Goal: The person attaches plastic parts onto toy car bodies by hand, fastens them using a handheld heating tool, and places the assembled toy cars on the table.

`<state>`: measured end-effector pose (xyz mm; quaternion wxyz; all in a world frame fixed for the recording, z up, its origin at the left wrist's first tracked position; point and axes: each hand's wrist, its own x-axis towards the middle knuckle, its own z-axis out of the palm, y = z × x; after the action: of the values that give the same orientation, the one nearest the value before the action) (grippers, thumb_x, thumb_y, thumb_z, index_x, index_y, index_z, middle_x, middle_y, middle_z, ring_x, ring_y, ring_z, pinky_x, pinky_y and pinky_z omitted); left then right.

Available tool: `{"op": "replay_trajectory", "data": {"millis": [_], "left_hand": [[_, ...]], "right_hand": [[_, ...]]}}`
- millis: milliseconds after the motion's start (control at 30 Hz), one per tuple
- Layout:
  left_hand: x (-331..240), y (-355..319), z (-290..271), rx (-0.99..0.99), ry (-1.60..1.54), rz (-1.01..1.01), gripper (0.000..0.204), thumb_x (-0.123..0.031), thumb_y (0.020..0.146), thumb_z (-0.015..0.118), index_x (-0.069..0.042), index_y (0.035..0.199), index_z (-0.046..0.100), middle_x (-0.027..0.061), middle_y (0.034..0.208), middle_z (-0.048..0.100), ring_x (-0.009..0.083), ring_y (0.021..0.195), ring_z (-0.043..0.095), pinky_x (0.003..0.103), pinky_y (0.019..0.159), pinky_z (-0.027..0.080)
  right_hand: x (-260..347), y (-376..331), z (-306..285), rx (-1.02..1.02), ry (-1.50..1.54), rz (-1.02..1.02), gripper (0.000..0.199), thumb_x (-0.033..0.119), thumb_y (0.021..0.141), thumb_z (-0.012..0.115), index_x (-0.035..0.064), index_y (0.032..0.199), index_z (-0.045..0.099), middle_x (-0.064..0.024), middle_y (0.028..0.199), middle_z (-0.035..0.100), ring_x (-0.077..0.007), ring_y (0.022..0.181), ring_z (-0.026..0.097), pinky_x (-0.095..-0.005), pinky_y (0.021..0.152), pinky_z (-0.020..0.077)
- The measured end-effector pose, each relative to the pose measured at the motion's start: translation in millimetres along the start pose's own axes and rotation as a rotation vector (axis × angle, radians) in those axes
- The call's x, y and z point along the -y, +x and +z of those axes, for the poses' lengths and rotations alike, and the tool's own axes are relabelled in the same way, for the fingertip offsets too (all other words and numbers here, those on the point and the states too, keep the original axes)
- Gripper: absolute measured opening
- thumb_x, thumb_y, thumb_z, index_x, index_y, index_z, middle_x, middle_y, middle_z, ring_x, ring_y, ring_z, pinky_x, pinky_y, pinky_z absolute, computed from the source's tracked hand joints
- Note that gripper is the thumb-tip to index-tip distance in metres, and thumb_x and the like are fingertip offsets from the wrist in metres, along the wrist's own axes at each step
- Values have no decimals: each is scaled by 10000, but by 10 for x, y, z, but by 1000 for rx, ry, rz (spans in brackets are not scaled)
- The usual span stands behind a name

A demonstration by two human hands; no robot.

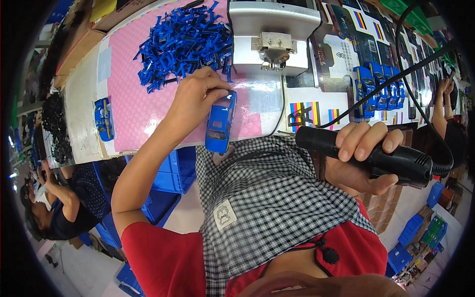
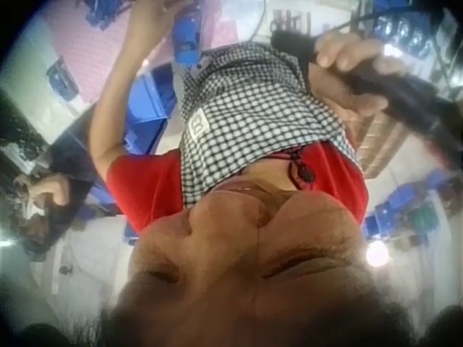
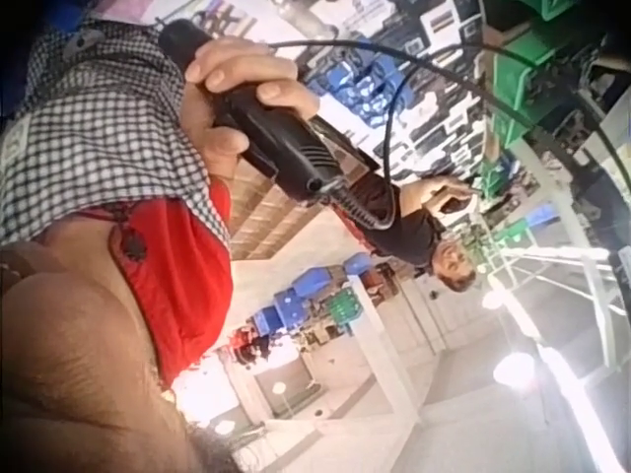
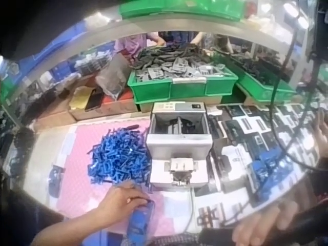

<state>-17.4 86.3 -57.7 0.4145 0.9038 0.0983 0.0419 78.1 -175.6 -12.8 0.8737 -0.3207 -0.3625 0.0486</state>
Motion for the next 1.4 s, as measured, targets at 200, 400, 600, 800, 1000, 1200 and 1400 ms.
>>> {"op": "replay_trajectory", "data": {"millis": [200, 400, 600, 800, 1000, 1200, 1400], "left_hand": [[-104, -136, 72, -40, 363, 181, 244, -45, 737, 685, -13, 977, 652, 117, 983, 579, 292, 904, 564, 358, 792, 495], [-364, -433, 443, -144, 359, -99, 625, -77, 688, 721, 7, 1245, 452, 188, 1252, 421, 374, 1082, 454, 417, 879, 460], [-270, -516, 266, -182, -95, -121, 544, -41, 810, 560, 11, 1327, 398, 185, 1288, 448, 347, 1170, 467, 411, 956, 427], [-379, -517, 582, -65, -1650, -442, 567, -365, 928, 425, -43, 1389, 350, 154, 1184, 558, 252, 1034, 584, 383, 815, 522], [-368, -414, 792, -44, -1557, -513, 420, -274, 951, 482, -36, 1298, 475, 140, 1018, 642, 141, 811, 638, 252, 622, 541], [-381, -405, 789, -57, -1618, -535, 409, -268, 952, 465, -28, 1283, 485, 120, 965, 656, 109, 764, 627, 220, 599, 510], [-441, -413, 818, -101, -1654, -525, 397, -256, 958, 442, -23, 1276, 488, 99, 963, 651, 110, 794, 622, 226, 643, 501]], "right_hand": [[34, 45, 23, 16, 3, 39, 480, 455, 850, 632, 96, 1049, 384, -81, 796, 501, -199, 625, 554, -335, 605, 450], [-13, 65, 68, -70, -106, 14, 490, 504, 820, 635, 95, 997, 429, -30, 704, 465, -140, 523, 504, -294, 555, 440], [9, 140, -13, 113, 1, 26, 503, 480, 852, 616, 95, 1104, 412, -82, 805, 493, -203, 628, 544, -359, 643, 456], [-90, 304, 165, 101, -83, -40, 518, 542, 834, 578, 77, 1031, 459, -42, 721, 467, -154, 523, 490, -330, 558, 445], [-302, 400, 311, 229, -131, -1, 524, 563, 847, 550, 93, 1061, 461, -49, 737, 477, -163, 534, 495, -332, 573, 457], [-481, 360, 332, 251, -124, 159, 527, 421, 792, 704, 97, 1058, 384, -101, 792, 524, -209, 646, 559, -329, 583, 491], [-558, 366, 365, 236, -307, 140, 474, 531, 862, 556, 111, 1030, 412, -71, 732, 474, -177, 534, 500, -323, 552, 454]]}}
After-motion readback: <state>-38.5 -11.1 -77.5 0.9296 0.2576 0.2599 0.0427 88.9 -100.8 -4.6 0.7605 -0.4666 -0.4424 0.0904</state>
